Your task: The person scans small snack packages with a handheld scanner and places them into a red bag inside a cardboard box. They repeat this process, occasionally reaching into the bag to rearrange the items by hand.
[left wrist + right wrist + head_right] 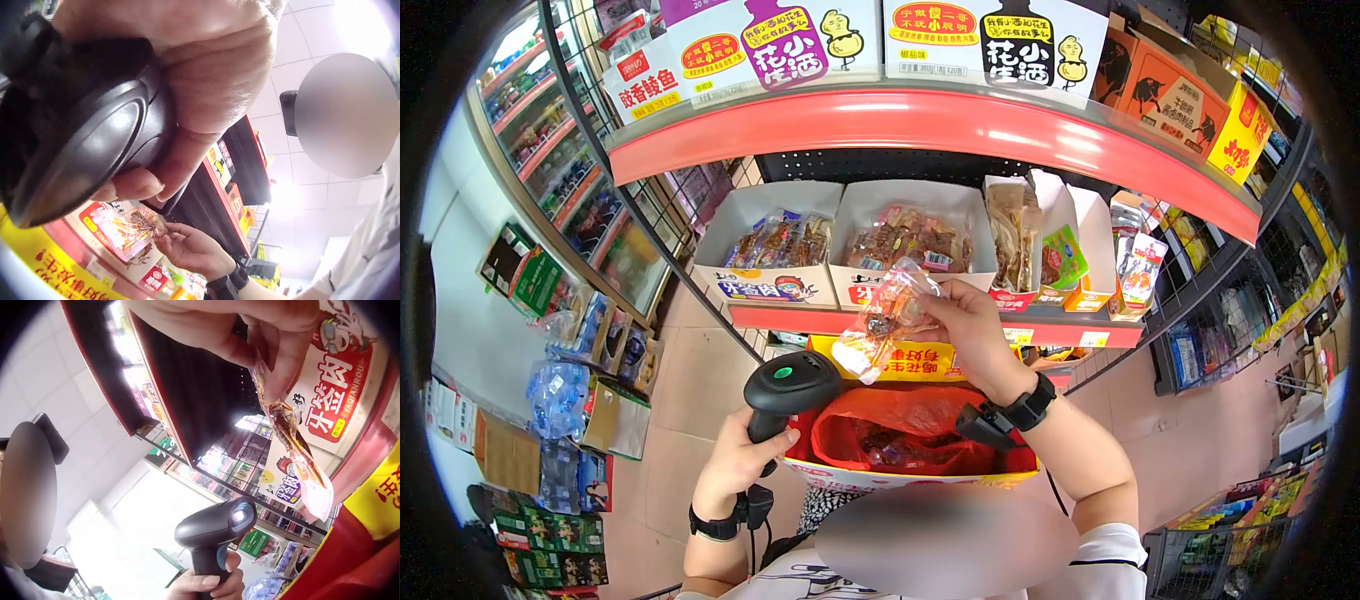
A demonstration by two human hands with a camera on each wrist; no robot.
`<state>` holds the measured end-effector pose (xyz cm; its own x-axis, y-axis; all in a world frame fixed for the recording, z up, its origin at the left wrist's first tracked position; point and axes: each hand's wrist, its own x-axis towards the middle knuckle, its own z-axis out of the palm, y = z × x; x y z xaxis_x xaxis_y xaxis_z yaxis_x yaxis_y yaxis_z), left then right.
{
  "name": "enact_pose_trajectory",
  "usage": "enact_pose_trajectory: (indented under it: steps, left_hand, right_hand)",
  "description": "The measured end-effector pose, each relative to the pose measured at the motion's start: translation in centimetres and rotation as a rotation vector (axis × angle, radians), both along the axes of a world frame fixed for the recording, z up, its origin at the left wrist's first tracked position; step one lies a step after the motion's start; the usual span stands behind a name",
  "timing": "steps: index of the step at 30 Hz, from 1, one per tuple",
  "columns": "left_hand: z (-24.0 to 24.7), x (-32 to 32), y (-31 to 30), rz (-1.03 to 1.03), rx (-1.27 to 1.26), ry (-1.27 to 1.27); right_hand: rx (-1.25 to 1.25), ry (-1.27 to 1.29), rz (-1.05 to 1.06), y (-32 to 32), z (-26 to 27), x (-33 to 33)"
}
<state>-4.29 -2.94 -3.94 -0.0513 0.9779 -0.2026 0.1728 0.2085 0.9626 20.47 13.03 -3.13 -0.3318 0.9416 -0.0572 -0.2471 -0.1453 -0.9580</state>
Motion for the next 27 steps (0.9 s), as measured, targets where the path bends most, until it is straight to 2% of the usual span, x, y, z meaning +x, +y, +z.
enact_pose_trajectory:
  steps: [14, 27]
  left_hand:
    - [0.28, -0.23, -0.08, 0.006, 0.015, -0.035]
    - [0.44, 0.14, 0.04, 0.039, 0.102, 0.143]
  right_hand:
    - [0.007, -0.006, -0.011, 0.09, -0.20, 0.29]
    - [0.002, 0.000, -0.040, -0.72, -0.04, 0.10]
